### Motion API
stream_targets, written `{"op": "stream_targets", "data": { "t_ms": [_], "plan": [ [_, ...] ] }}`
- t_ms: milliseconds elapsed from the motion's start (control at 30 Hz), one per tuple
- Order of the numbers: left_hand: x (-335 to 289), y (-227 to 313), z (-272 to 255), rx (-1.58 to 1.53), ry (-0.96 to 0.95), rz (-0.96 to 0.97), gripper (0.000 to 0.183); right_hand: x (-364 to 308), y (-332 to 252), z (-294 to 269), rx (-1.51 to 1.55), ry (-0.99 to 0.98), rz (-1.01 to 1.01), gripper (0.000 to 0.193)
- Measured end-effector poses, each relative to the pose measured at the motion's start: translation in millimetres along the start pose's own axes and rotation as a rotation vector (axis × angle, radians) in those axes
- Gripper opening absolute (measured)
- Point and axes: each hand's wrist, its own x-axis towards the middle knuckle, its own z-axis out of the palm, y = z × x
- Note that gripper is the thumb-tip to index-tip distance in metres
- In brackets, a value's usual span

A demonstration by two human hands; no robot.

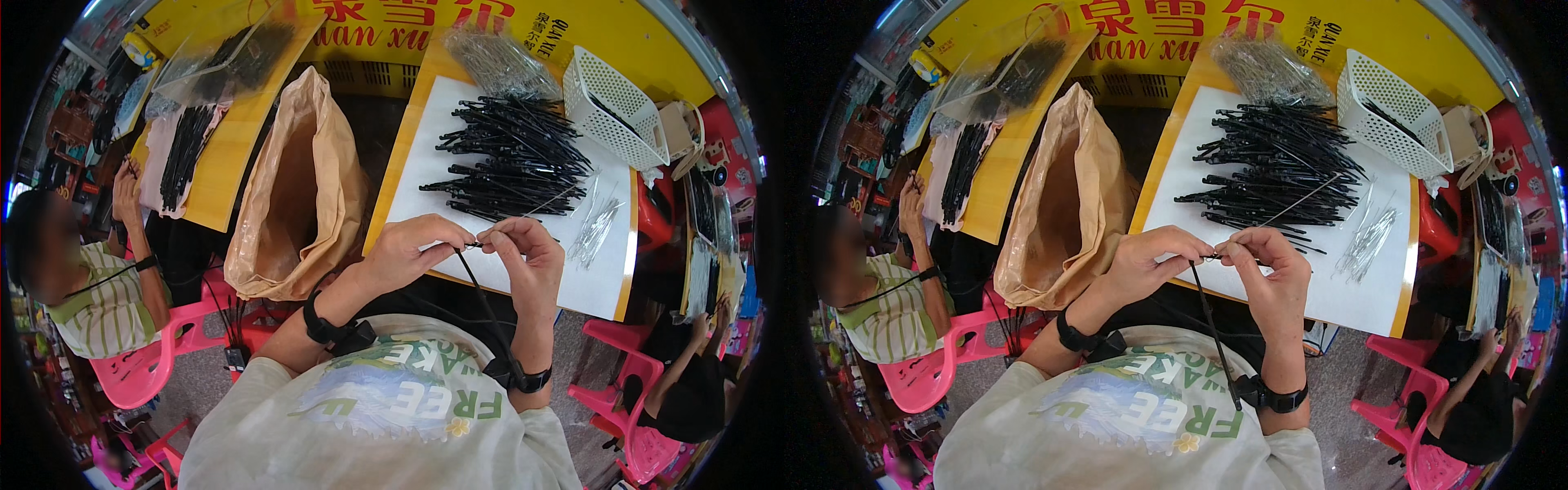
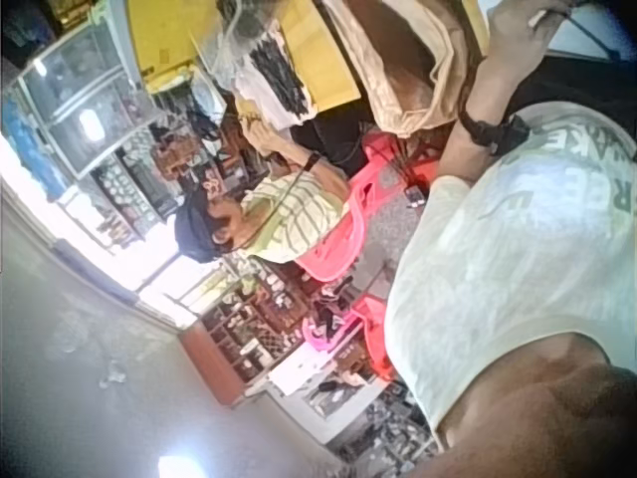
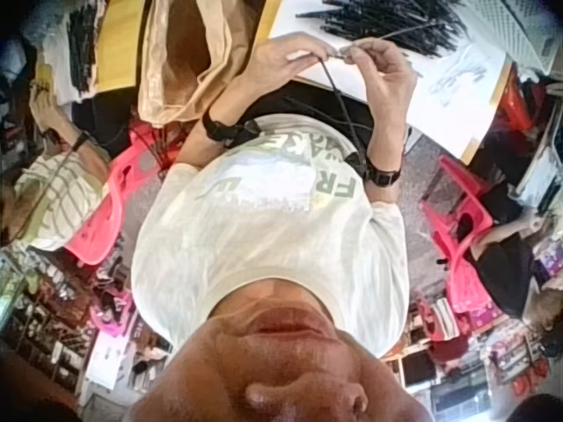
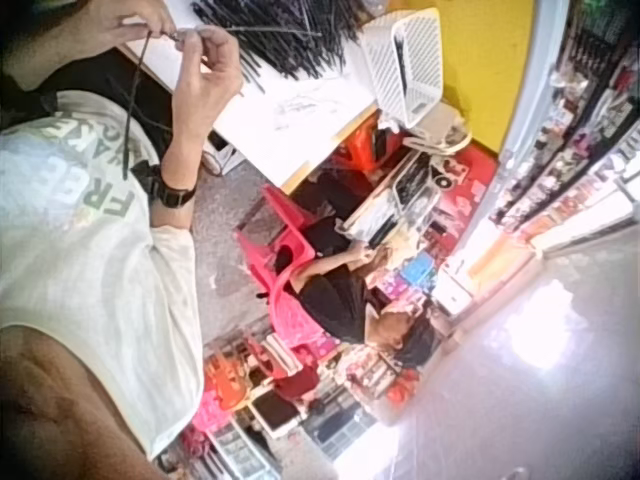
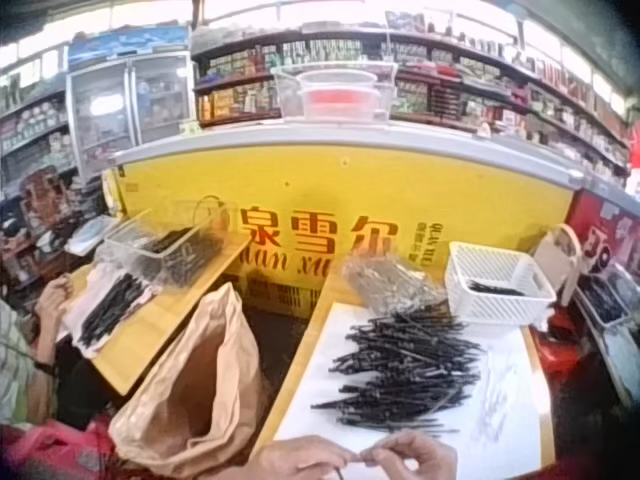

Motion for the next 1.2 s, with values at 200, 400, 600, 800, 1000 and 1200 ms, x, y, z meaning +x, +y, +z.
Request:
{"op": "stream_targets", "data": {
  "t_ms": [200,400,600,800,1000,1200],
  "plan": [
    [0,-7,4,-0.049,0.032,-0.019,0.021,-1,5,4,0.054,0.065,-0.051,0.003],
    [4,-12,-2,0.110,-0.161,0.030,0.021,2,16,-4,-0.069,-0.029,-0.024,0.005],
    [9,-18,-6,-0.536,-0.173,-0.376,0.016,4,20,-7,0.195,0.003,0.091,0.006],
    [4,-28,-1,-0.661,-0.167,-0.428,0.015,11,30,-12,0.279,-0.028,0.217,0.008],
    [0,-33,6,-0.631,-0.138,-0.459,0.013,18,38,-17,0.280,-0.104,0.284,0.009],
    [-2,-35,7,-0.625,-0.122,-0.454,0.012,18,40,-18,0.285,-0.124,0.280,0.008]
  ]
}}
